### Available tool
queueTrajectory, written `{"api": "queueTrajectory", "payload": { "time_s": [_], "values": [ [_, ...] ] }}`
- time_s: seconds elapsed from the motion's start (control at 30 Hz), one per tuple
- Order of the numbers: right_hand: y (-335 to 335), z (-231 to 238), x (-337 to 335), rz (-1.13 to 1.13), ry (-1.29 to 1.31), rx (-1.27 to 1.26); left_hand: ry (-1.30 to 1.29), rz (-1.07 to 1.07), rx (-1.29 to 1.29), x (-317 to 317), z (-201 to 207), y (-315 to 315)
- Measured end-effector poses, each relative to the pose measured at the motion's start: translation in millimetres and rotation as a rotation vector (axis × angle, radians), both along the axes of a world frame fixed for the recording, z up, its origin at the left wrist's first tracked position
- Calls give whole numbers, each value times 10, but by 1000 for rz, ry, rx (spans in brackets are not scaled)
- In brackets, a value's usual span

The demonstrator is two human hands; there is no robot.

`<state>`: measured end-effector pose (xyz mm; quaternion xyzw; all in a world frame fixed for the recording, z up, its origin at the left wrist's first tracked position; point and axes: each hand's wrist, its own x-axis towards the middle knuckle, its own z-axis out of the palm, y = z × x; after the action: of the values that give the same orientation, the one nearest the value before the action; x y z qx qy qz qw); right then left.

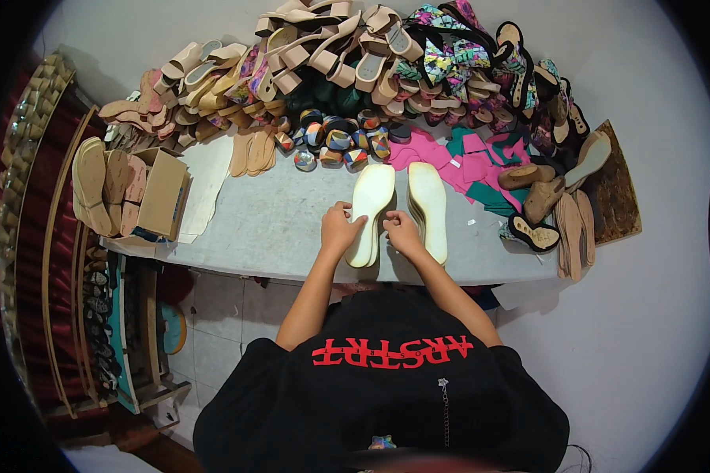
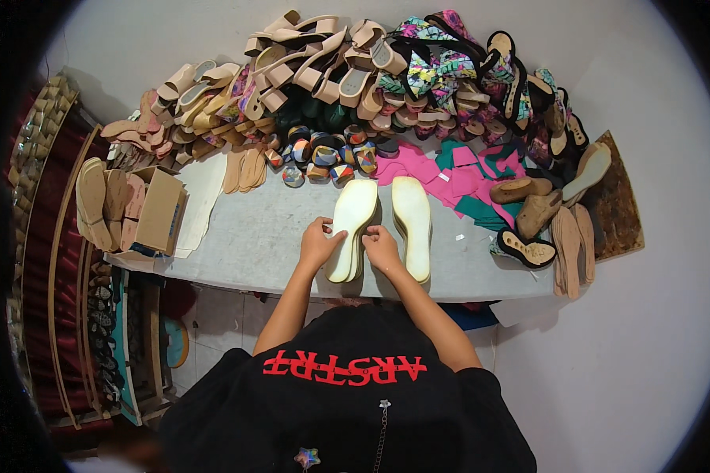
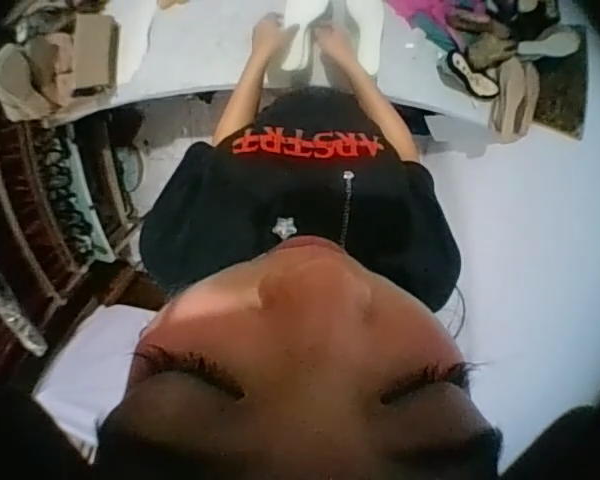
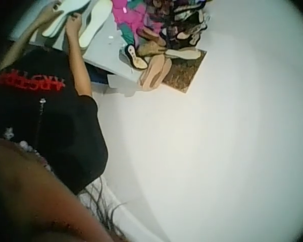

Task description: The recorder bundles and ties together a stack of shoe soles.

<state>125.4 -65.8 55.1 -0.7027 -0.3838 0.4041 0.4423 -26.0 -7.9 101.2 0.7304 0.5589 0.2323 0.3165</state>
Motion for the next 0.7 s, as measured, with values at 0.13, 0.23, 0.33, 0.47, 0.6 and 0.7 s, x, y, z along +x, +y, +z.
{"api": "queueTrajectory", "payload": {
  "time_s": [0.13,0.23,0.33,0.47,0.6,0.7],
  "values": [
    [68,-58,-104,-61,-18,133,-210,26,-67,15,-430,207],
    [187,-276,-81,-36,-111,143,-772,-101,-419,97,-394,229],
    [301,-348,-178,-45,-33,89,-913,-157,-490,128,-436,253],
    [458,-474,-153,-81,65,168,-909,-195,-497,213,-474,295],
    [519,-531,-167,-99,74,183,-923,-202,-570,228,-572,347],
    [502,-429,-213,-88,88,156,-885,-188,-580,191,-631,369]
  ]
}}
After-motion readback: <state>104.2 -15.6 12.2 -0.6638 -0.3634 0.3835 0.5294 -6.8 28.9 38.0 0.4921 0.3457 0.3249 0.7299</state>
